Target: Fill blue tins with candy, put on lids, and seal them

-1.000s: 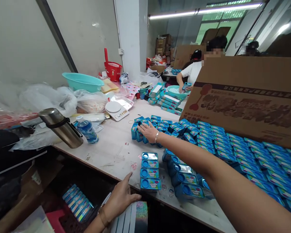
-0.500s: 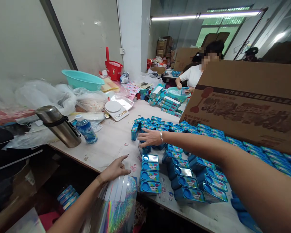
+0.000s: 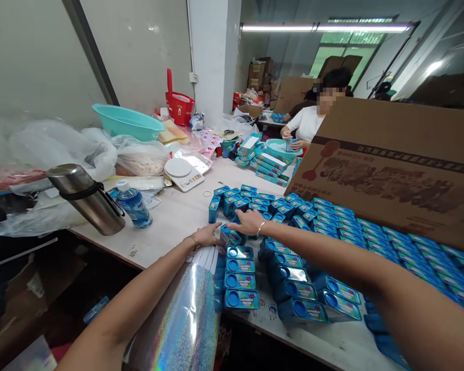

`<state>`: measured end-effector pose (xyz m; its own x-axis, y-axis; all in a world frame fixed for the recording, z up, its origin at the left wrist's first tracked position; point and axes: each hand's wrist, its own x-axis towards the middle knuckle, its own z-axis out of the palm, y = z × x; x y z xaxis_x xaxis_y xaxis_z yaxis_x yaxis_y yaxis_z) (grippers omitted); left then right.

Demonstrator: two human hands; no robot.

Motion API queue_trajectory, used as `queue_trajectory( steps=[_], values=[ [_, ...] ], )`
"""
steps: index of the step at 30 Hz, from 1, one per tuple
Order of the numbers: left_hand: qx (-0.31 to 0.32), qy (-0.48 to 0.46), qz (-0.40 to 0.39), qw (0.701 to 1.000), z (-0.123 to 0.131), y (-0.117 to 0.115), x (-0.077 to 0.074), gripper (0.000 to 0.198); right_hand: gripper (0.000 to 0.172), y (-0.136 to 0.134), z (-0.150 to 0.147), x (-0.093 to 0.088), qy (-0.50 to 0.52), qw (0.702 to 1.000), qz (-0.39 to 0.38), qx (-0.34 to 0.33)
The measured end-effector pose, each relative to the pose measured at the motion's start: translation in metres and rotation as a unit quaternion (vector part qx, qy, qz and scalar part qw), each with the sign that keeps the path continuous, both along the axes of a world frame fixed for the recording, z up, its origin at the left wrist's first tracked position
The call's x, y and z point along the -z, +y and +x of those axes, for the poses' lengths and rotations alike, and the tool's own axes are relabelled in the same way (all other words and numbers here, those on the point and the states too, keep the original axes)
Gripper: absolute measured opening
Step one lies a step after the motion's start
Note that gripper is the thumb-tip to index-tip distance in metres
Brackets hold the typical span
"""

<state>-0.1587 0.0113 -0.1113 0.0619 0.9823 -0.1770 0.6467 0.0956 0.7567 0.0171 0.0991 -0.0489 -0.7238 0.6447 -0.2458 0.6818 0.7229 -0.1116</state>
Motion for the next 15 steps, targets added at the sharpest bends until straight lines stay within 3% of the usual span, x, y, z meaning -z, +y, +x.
queue_trajectory(
  steps=[3,5,10,13,15],
  values=[
    [0.037,0.053,-0.011,0.998,0.010,0.001,-0.006,0.031,0.081,-0.001,-0.006,0.005,0.008,0.998,-0.044,-0.039],
    [0.057,0.079,-0.011,0.995,0.015,-0.007,-0.009,0.023,0.087,0.006,-0.004,0.004,-0.001,0.992,-0.098,-0.084],
    [0.112,0.137,-0.016,0.984,0.023,-0.024,-0.019,0.039,0.088,0.019,0.002,-0.002,-0.025,0.971,-0.191,-0.144],
    [0.100,0.140,-0.033,0.985,0.013,-0.036,-0.035,0.039,0.083,0.012,0.006,-0.007,0.012,0.977,-0.176,-0.122],
    [0.066,0.126,-0.018,0.990,-0.001,-0.057,-0.050,0.037,0.073,0.003,0.017,-0.015,0.101,0.979,-0.149,-0.092]
  ],
)
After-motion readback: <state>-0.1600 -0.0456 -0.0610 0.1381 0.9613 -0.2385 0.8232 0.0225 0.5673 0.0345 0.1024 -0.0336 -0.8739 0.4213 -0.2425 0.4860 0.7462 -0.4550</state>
